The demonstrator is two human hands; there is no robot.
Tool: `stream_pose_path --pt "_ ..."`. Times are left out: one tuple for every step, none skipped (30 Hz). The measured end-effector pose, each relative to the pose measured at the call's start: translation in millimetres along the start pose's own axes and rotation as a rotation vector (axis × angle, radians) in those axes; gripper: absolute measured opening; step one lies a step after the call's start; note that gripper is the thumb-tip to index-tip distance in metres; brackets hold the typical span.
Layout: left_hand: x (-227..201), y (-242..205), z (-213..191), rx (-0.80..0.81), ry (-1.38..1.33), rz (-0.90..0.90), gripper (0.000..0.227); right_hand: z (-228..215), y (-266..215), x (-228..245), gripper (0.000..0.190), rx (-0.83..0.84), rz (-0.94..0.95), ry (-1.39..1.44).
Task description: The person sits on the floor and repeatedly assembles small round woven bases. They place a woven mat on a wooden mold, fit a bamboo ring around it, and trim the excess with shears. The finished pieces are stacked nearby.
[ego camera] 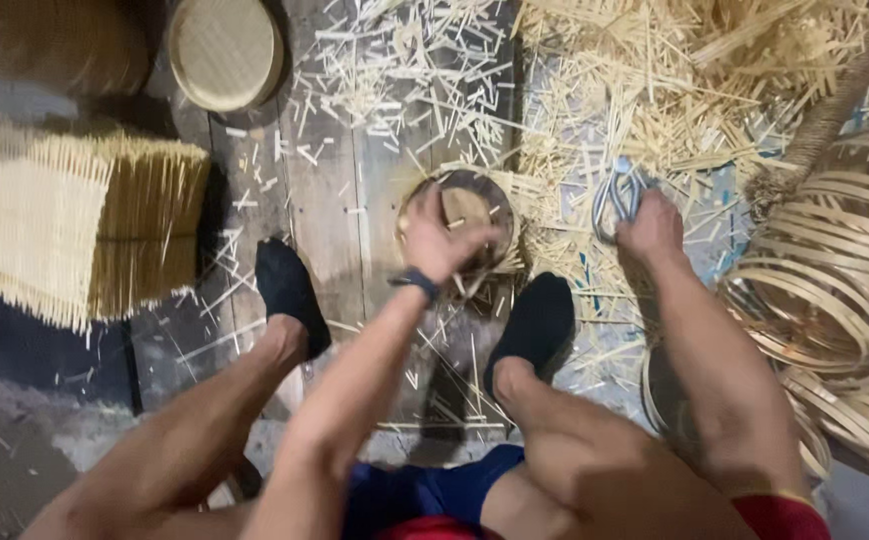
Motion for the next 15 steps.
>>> stream_pose_path --pt "-12 -2 5 -0.038 0.003 0.023 0.123 -5 1 2 0.048 0.098 0.070 0.125" --pt "-20 -6 8 -0.077 0.005 0.045 0.124 -12 -1 5 0.048 0.196 0.140 0.251" --pt "-26 -9 9 -0.117 0.006 0.069 0.125 -19 -6 10 0.048 0.290 0.209 0.377" --pt "-29 -13 6 -0.106 0.020 0.114 0.123 -25 -17 18 0.045 0.339 0.224 0.683" --pt "-28 -14 0 -0.096 0.031 0.167 0.120 -31 -31 24 0.041 0.374 0.235 0.993" --pt "-26 -13 -6 -0.087 0.043 0.220 0.118 -37 -48 31 0.038 0.404 0.240 1.303" --pt "-25 -13 -11 -0.071 0.063 0.280 0.119 -41 -65 38 0.034 0.376 0.258 1.216" --pt "-24 -11 -15 -0.054 0.083 0.340 0.120 -42 -82 46 0.031 0.349 0.276 1.128" --pt "-22 -10 -20 -0.037 0.106 0.399 0.121 -43 -96 55 0.029 0.324 0.293 1.043" --pt "-22 -5 -22 0.047 0.130 0.374 0.122 -45 -105 64 0.026 0.329 0.327 1.042" --pt "-21 1 -23 0.131 0.156 0.350 0.123 -45 -114 75 0.027 0.333 0.359 1.044" --pt "-20 5 -26 0.214 0.182 0.326 0.123 -47 -120 85 0.031 0.337 0.392 1.045" --pt "-20 7 -28 0.223 0.228 0.357 0.123 -52 -123 97 0.031 0.317 0.305 1.087" --pt "-20 8 -29 0.232 0.274 0.387 0.122 -56 -127 109 0.032 0.296 0.218 1.127" --pt "-20 8 -29 0.243 0.319 0.426 0.121 -58 -131 122 0.032 0.266 0.131 1.168"
Point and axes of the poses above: each hand's wrist, its own y-axis towards the middle knuckle, its own z-axis out of the palm, x = y × z, the point moved 1 cm from there along y, towards the middle knuckle, and after that the axes turned 4 degrees about y, right-handed, at the moved point
